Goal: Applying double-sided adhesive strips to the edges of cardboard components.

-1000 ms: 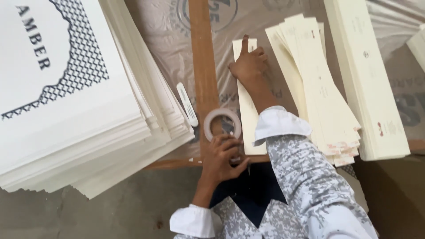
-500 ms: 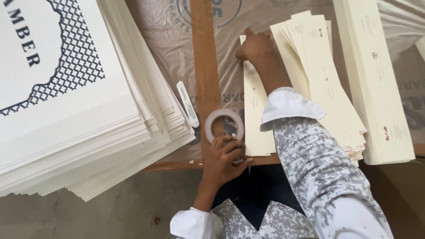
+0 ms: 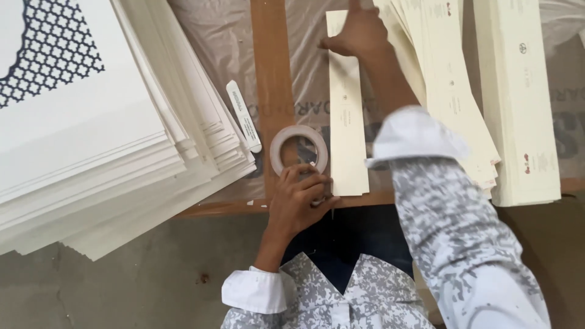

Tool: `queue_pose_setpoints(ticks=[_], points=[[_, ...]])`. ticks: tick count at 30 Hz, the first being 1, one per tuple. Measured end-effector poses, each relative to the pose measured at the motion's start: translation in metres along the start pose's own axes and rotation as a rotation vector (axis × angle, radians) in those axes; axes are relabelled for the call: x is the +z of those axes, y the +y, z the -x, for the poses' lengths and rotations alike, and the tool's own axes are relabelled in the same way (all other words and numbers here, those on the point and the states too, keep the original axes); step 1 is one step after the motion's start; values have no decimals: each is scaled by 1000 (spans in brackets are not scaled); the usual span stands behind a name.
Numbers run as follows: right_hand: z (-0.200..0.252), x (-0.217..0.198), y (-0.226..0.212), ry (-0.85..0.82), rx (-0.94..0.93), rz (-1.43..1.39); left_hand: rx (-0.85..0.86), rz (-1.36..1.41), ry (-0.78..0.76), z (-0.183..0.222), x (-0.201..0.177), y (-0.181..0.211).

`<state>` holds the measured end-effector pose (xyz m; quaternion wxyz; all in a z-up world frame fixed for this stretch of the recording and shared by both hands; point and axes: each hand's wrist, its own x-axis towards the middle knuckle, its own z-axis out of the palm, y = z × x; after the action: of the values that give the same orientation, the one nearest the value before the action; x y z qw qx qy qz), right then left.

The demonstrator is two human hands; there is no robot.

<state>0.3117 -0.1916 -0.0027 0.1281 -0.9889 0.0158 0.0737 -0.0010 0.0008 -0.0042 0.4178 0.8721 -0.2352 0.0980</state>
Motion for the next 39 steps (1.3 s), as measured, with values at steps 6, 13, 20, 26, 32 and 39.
queue_pose_setpoints(ticks=[6,13,20,26,32,39], points=[[198,-3,37,50,151,-349,16,-42,57,0,2,0],[329,12,9,44,161,-600,27,-86,36,2,3,0],[332,17,13,57,35,-584,2,-69,43,2,8,1],[332,16,12,83,24,-661,-14,-70,84,2,13,5],[337,26,29,38,182,-886,-2,3,54,2,2,8],[344,19,25,250,183,-787,-48,150,33,3,-7,8]])
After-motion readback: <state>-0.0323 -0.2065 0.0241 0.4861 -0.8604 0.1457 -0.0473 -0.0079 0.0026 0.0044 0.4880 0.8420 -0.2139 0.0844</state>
